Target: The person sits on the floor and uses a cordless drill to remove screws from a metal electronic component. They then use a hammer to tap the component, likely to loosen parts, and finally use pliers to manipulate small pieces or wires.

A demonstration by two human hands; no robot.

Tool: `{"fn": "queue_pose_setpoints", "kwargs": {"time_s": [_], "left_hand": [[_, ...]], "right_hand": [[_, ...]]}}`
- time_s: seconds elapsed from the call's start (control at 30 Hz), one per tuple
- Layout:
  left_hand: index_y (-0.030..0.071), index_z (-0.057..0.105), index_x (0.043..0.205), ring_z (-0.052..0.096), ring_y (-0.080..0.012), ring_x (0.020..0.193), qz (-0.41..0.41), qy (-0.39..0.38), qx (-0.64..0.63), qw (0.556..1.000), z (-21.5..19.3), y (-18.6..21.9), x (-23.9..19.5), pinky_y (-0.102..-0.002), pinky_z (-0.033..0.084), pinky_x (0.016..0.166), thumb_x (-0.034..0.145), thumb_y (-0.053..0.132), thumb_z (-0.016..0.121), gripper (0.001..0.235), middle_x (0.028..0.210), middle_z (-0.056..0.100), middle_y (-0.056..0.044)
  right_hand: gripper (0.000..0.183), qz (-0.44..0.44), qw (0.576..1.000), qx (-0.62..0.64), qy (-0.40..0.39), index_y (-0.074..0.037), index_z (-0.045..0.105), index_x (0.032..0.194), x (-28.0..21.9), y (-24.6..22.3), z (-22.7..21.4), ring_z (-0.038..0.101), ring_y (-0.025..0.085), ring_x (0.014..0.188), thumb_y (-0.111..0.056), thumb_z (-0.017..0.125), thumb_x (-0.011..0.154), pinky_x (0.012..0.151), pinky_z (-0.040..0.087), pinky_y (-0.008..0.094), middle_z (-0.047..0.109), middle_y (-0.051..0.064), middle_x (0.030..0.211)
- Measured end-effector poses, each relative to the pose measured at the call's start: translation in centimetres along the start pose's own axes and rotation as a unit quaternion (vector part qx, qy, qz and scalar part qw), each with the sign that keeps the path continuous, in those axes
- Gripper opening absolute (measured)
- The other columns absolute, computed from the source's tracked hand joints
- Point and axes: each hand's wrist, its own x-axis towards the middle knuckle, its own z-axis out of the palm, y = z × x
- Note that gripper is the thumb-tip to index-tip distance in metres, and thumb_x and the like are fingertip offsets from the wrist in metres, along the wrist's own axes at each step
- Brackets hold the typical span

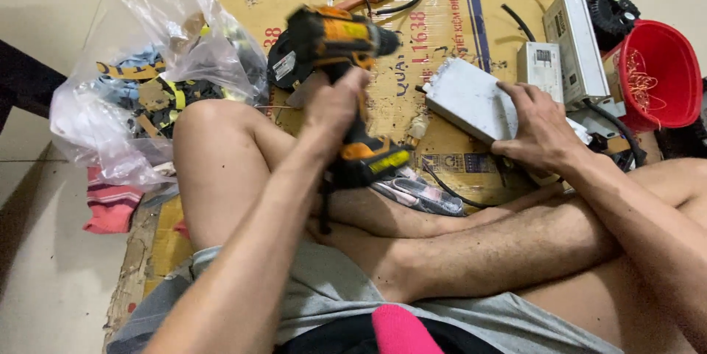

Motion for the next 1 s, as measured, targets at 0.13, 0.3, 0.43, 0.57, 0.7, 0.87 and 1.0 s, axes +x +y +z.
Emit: {"fn": "queue_pose_setpoints", "kwargs": {"time_s": [0.13, 0.3, 0.43, 0.57, 0.7, 0.87, 1.0], "left_hand": [[0.01, 0.072, 0.087, 0.071, -0.0205, 0.051, 0.114, 0.107, -0.044, 0.987, -1.7, -0.8, 4.4, -0.037, 0.058, 0.053, 0.066, 0.031, 0.072, 0.029, 0.061, 0.068, -0.008], [-0.008, 0.064, 0.102, 0.07, -0.0227, 0.056, 0.091, 0.196, -0.267, 0.939, -5.8, -0.6, 5.7, -0.031, 0.062, 0.05, 0.07, 0.024, 0.077, 0.047, 0.069, 0.066, -0.015], [-0.004, 0.066, 0.1, 0.073, -0.022, 0.056, 0.082, 0.232, -0.212, 0.946, -8.8, -2.2, 8.5, -0.032, 0.063, 0.05, 0.07, 0.024, 0.082, 0.044, 0.071, 0.067, -0.013], [-0.002, 0.068, 0.091, 0.074, -0.0178, 0.054, 0.067, 0.227, -0.223, 0.946, -11.4, -2.5, 11.1, -0.03, 0.063, 0.05, 0.074, 0.024, 0.078, 0.032, 0.061, 0.067, -0.008], [-0.005, 0.063, 0.108, 0.077, -0.0222, 0.062, 0.009, 0.21, -0.346, 0.914, -13.2, -2.7, 16.8, -0.039, 0.067, 0.056, 0.082, 0.024, 0.077, 0.041, 0.075, 0.074, -0.014], [-0.005, 0.061, 0.11, 0.069, -0.0148, 0.061, -0.103, 0.123, -0.322, 0.933, -13.9, -0.3, 14.6, -0.028, 0.062, 0.057, 0.099, 0.022, 0.061, 0.03, 0.077, 0.067, -0.007], [0.018, 0.073, 0.115, 0.074, -0.0216, 0.106, -0.086, 0.305, 0.017, 0.948, -12.3, 0.0, 16.7, -0.043, 0.058, 0.094, 0.074, 0.035, 0.062, 0.046, 0.101, 0.076, 0.003]], "right_hand": [[0.11, 0.035, 0.999, -0.007, 0.023, -0.025, 0.046, 0.151, 1.4, 3.5, 3.1, 0.05, 0.043, 0.135, -0.062, 0.086, 0.055, 0.104, 0.039, 0.061, 0.049, 0.018, 0.143], [0.105, 0.085, 0.996, -0.013, -0.005, -0.025, 0.045, 0.151, 1.0, 1.1, 1.6, 0.043, 0.043, 0.142, -0.057, 0.085, 0.06, 0.111, 0.03, 0.067, 0.046, 0.022, 0.147], [0.089, 0.076, 0.996, -0.037, -0.004, -0.013, 0.049, 0.148, 0.5, -3.6, -0.1, 0.036, 0.047, 0.146, -0.048, 0.081, 0.072, 0.112, 0.025, 0.07, 0.041, 0.028, 0.152], [0.046, 0.026, 0.996, 0.065, 0.048, -0.007, 0.065, 0.129, 1.0, -12.6, -0.6, 0.057, 0.042, 0.127, -0.038, 0.065, 0.094, 0.101, 0.042, 0.06, 0.061, 0.026, 0.128], [0.08, 0.136, 0.882, 0.407, -0.195, 0.001, 0.062, 0.127, 2.3, -22.4, -0.5, 0.073, 0.033, 0.099, -0.069, 0.056, 0.09, 0.084, 0.058, 0.043, 0.07, 0.025, 0.111], [0.073, 0.207, 0.826, 0.479, -0.214, 0.005, 0.062, 0.125, 4.9, -26.0, 3.8, 0.065, 0.023, 0.082, -0.054, 0.071, 0.083, 0.064, 0.055, 0.033, 0.063, 0.018, 0.094], [0.049, 0.287, 0.895, 0.321, -0.119, -0.022, 0.072, 0.106, 8.3, -21.2, 6.7, 0.077, 0.026, 0.079, -0.059, 0.063, 0.076, 0.078, 0.057, 0.044, 0.074, 0.004, 0.07]]}}
